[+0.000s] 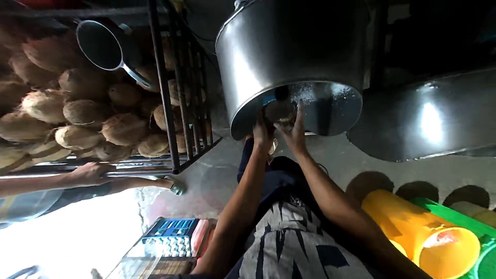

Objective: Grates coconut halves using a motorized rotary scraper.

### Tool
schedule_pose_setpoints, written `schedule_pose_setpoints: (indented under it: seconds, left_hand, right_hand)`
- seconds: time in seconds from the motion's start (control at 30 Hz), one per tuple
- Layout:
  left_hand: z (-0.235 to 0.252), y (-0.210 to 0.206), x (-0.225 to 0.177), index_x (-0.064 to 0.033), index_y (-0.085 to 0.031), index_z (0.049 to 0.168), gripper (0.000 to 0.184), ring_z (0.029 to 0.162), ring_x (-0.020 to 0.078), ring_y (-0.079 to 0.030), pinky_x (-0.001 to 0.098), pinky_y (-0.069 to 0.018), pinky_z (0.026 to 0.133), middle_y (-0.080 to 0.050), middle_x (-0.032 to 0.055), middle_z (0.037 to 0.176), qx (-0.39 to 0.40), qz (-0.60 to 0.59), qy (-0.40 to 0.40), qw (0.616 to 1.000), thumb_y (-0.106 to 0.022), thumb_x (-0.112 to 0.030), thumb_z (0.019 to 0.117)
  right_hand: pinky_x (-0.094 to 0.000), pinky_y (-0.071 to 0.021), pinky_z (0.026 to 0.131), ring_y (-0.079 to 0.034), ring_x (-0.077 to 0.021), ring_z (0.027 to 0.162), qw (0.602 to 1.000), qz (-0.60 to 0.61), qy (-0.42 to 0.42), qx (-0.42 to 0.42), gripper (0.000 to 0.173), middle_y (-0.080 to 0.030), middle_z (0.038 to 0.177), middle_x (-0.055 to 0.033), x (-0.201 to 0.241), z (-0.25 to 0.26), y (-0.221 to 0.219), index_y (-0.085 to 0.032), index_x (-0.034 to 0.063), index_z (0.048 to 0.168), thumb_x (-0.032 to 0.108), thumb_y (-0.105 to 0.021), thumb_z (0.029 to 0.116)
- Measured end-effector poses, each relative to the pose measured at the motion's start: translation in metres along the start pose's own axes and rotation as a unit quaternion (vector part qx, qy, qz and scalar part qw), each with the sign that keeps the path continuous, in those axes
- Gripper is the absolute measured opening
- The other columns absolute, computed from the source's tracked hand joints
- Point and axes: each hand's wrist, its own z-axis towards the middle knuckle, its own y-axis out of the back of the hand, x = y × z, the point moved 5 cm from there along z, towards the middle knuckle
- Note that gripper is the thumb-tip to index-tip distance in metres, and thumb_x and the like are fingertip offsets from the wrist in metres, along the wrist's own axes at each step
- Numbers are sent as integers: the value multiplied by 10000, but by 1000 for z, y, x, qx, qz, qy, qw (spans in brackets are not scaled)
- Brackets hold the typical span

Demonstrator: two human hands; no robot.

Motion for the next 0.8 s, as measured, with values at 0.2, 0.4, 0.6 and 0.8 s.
schedule_pose_setpoints:
  seconds: [0.2, 0.4, 0.6, 0.8]
  left_hand:
    - [-4, -31, -25, -74, -419, 1492, 548, 1145, 213, -640, 415, -560, 976, -622, 122, 1313, -23, 135, -166, 976, -583, -339, 1042]
    - [7, -63, -29, -2, -400, 1469, 513, 1063, 201, -659, 388, -579, 930, -619, 156, 1247, -10, 150, -182, 972, -572, -240, 1049]
    - [3, -7, 1, -34, -472, 1441, 415, 1064, 252, -676, 442, -595, 903, -634, 160, 1265, -36, 88, -50, 994, -496, -248, 1086]
    - [-30, 35, 38, -218, -634, 1258, 648, 1005, 167, -675, 420, -588, 844, -706, 17, 1120, 78, -41, 143, 986, -254, -688, 1023]
  right_hand:
    - [-397, -571, 992, -622, -215, 1205, 958, 231, -151, -80, 978, -550, 1396, -172, 28, 52, -8, -186, 80, 1612, 294, -804, 884]
    - [-385, -628, 761, -708, -214, 904, 942, 262, -177, -110, 784, -661, 1143, -145, 35, 62, 12, -306, 118, 1536, 268, -772, 924]
    - [-484, -592, 955, -597, -285, 1254, 942, 262, -205, -31, 880, -456, 1511, -160, -16, 28, 6, -216, 167, 1619, 322, -745, 932]
    - [-365, -583, 946, -638, -127, 1164, 910, 320, -168, 206, 720, -616, 1376, 20, -24, -34, 26, -425, 202, 1534, 449, -696, 915]
